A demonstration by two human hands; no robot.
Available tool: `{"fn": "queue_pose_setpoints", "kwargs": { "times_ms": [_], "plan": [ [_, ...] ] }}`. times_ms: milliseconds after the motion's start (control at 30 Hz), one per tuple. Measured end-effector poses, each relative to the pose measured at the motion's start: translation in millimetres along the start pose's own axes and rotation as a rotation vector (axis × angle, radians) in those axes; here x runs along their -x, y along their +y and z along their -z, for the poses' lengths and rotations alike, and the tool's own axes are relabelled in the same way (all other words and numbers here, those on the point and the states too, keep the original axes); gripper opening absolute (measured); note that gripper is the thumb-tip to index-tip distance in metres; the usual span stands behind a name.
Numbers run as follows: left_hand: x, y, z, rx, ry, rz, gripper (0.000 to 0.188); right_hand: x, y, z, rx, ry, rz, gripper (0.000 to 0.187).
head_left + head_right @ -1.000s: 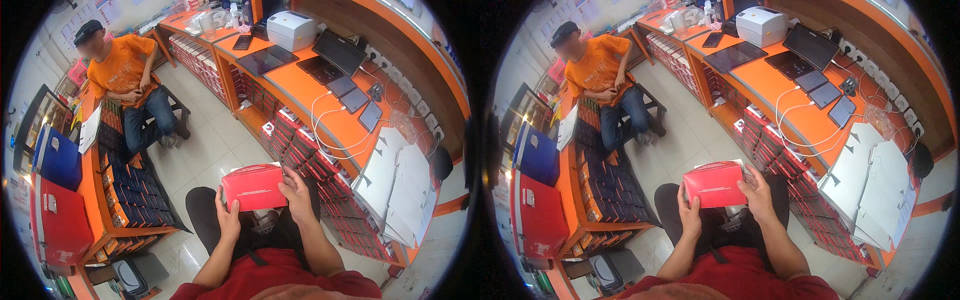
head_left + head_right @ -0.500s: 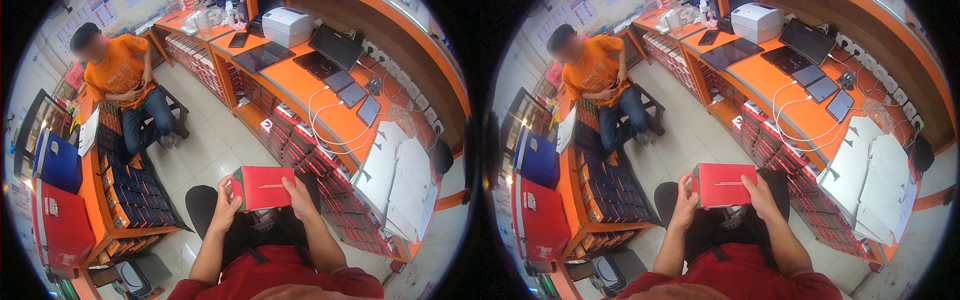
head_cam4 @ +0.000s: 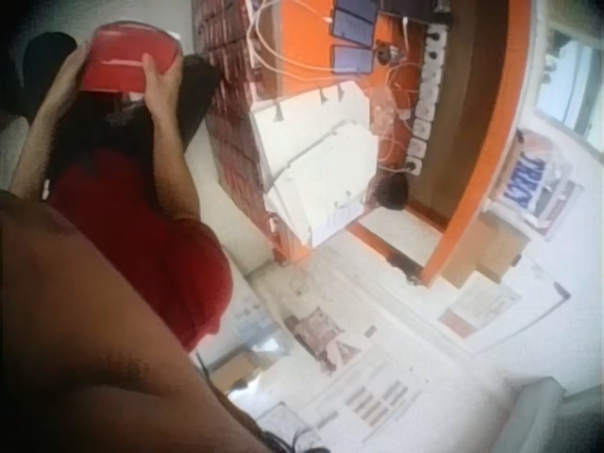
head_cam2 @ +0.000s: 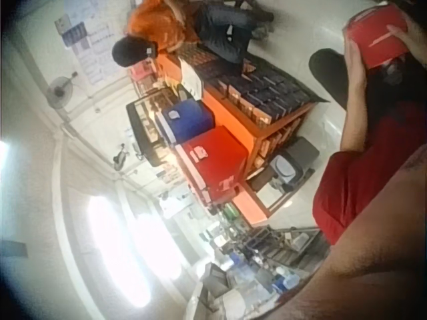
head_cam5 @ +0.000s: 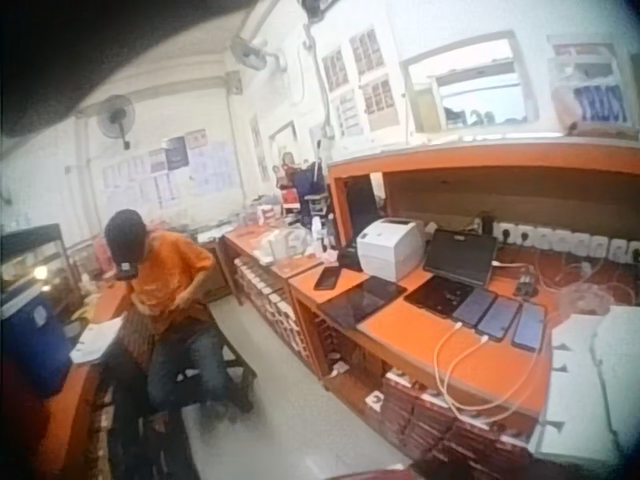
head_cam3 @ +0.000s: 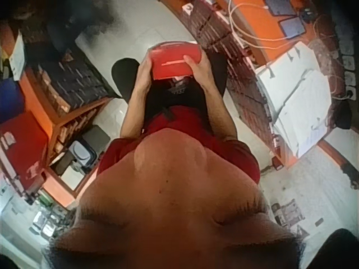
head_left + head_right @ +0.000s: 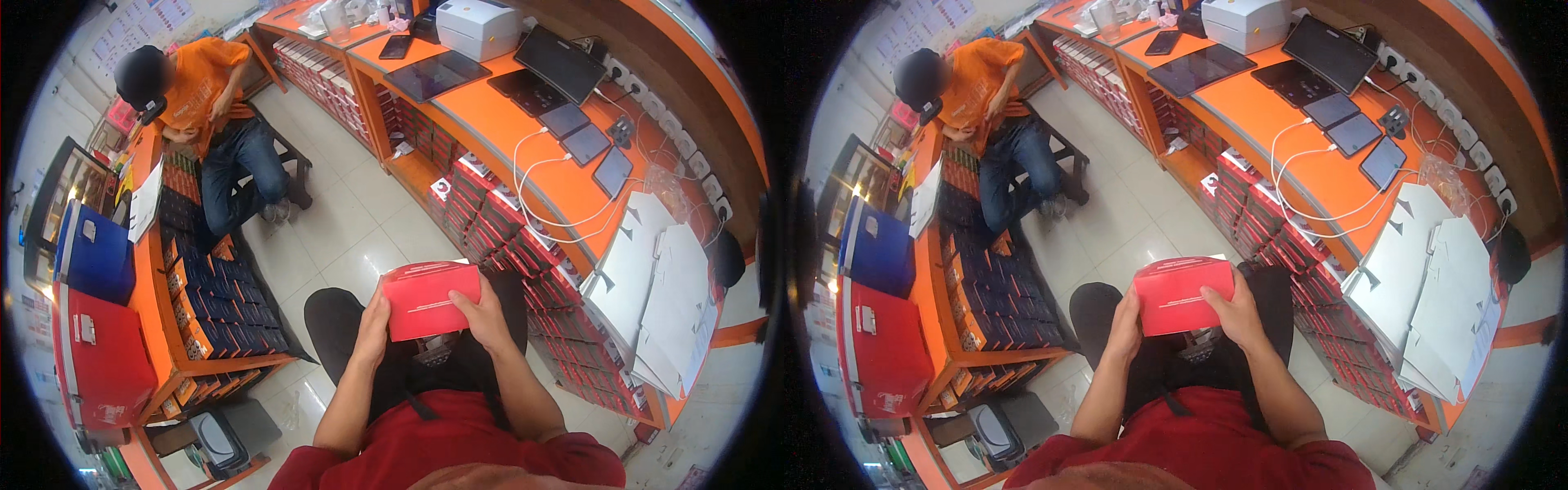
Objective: The person folds flat cardboard sheets into boxes by hand and stacks the assembled boxes onto a shelf.
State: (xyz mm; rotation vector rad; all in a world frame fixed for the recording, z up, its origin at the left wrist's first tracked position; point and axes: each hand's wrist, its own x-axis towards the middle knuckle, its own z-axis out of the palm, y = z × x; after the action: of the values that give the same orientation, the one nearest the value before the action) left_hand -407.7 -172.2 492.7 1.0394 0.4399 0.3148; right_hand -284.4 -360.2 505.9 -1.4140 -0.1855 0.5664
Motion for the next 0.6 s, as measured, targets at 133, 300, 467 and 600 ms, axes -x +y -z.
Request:
{"fn": "queue_pose_setpoints", "kwargs": {
  "times_ms": [133,300,467,600],
  "plan": [
    [-8,2,12,-0.062,0.13,0.034,0.062,-4,5,6,-0.307,-0.071,-0.122,0.06],
    [-1,0,35,0.233,-0.075,0.173,0.076,-8,9,22,-0.325,-0.263,0.017,0.074],
    [4,-16,39,0.104,-0.1,0.342,0.059,-12,14,35,0.209,-0.507,0.08,0.078],
    [12,-26,31,-0.024,-0.1,0.268,0.062,-12,13,41,0.557,-0.471,0.008,0.077]
  ]
}}
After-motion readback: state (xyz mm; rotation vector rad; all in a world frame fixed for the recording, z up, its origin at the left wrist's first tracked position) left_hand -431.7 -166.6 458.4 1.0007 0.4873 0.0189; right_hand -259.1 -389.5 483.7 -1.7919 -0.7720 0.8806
